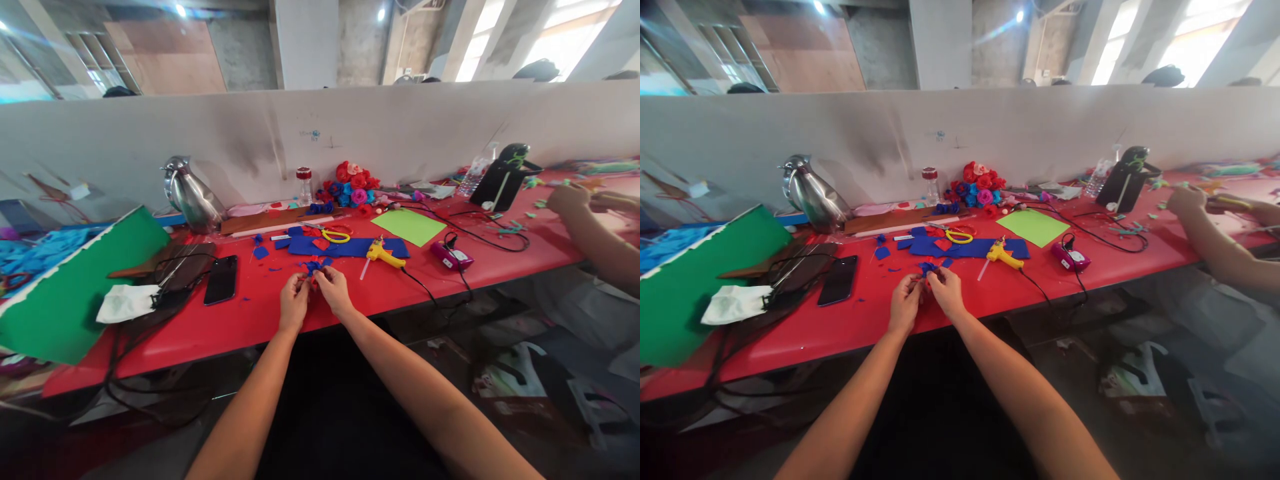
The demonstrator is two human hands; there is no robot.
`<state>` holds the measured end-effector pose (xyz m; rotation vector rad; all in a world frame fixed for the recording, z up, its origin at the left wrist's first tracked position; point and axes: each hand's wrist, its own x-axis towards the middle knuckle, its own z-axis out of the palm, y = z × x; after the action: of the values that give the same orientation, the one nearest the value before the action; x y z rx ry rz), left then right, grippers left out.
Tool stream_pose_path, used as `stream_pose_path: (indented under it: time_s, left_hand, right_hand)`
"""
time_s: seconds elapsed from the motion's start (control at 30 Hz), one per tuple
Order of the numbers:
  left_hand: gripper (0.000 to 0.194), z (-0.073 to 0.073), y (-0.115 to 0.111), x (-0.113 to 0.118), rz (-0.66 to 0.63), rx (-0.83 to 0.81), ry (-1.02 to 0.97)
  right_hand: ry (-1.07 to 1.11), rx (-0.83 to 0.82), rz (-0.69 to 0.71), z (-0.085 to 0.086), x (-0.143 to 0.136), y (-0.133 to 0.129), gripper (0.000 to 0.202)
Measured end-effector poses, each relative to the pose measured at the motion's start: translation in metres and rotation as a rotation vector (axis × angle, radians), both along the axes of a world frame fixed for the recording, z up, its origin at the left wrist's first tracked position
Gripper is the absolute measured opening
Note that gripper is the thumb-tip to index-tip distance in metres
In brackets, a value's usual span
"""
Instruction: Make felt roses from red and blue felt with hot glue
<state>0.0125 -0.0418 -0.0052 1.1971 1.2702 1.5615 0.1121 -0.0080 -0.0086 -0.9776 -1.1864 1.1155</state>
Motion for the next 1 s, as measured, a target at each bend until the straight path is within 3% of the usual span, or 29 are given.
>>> stream_pose_path:
  time_s: [0.4,1.0]
  left_hand:
    - [0.023,0.0018,0.0011,0.0001,0.023,-0.052,-0.087]
    - [0.018,0.0004,0.0001,-0.0002,0.015,-0.008,-0.032]
  right_hand:
    - [-0.042,0.012,0.082,-0.0016,0.0017,-0.0024,0.016]
    - [-0.106,0.032,0.069,0.0020,0.0015,-0.0027,0.027]
